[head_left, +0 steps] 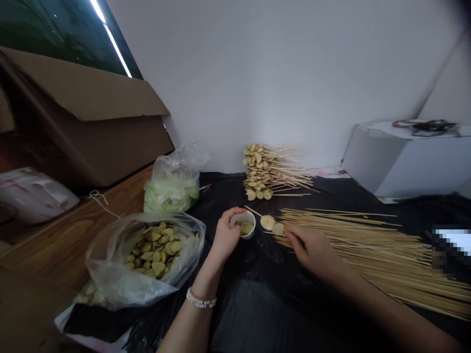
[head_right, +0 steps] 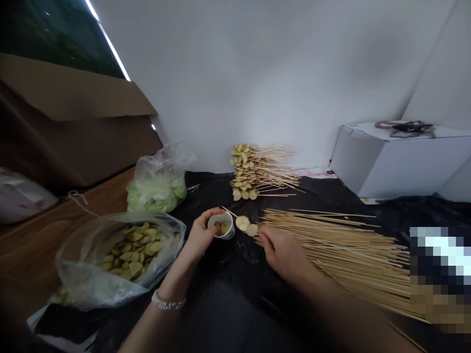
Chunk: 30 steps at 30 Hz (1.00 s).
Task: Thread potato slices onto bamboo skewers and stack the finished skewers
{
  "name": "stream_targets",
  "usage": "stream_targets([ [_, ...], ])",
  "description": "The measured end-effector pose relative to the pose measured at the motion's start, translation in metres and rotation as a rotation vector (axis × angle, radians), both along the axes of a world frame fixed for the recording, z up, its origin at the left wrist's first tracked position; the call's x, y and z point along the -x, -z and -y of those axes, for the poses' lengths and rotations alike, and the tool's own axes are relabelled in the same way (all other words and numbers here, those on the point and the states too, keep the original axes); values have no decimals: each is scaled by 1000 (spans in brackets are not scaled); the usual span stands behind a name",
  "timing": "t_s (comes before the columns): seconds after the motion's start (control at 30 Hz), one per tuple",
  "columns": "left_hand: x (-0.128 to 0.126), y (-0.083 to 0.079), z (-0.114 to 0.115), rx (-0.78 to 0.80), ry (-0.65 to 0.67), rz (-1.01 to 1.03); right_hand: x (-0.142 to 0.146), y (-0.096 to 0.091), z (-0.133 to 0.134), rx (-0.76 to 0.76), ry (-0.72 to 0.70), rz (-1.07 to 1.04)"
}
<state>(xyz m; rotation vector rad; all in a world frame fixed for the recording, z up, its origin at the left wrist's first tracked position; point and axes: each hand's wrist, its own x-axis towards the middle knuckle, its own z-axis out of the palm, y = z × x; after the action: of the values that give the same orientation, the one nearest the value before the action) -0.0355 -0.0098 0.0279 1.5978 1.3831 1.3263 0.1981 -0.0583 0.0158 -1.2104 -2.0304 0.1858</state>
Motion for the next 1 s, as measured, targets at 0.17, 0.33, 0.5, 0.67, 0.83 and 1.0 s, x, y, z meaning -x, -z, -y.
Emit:
stream_targets([
  [0.17, 1, -3, 6, 70, 153, -130, 0, -3, 2, -95, 29, -110],
  [0.33, 3, -8, 11, -26, 147, -453, 3, -6, 4, -108, 16, -124],
  [0.5, 7, -11, 12, -55, 128, -684, 3, -5, 4, -101, 11, -116],
  [0.67, 9, -14, 12, -62, 167, -742, 3, -2, 2, -123, 9, -111],
  [0.83, 8, -17, 14, -60, 166, -770, 3, -3, 2, -119, 14, -93],
  [1.0, 6, -19, 15, -133, 67, -710, 3, -3, 2, -127, 10, -114],
])
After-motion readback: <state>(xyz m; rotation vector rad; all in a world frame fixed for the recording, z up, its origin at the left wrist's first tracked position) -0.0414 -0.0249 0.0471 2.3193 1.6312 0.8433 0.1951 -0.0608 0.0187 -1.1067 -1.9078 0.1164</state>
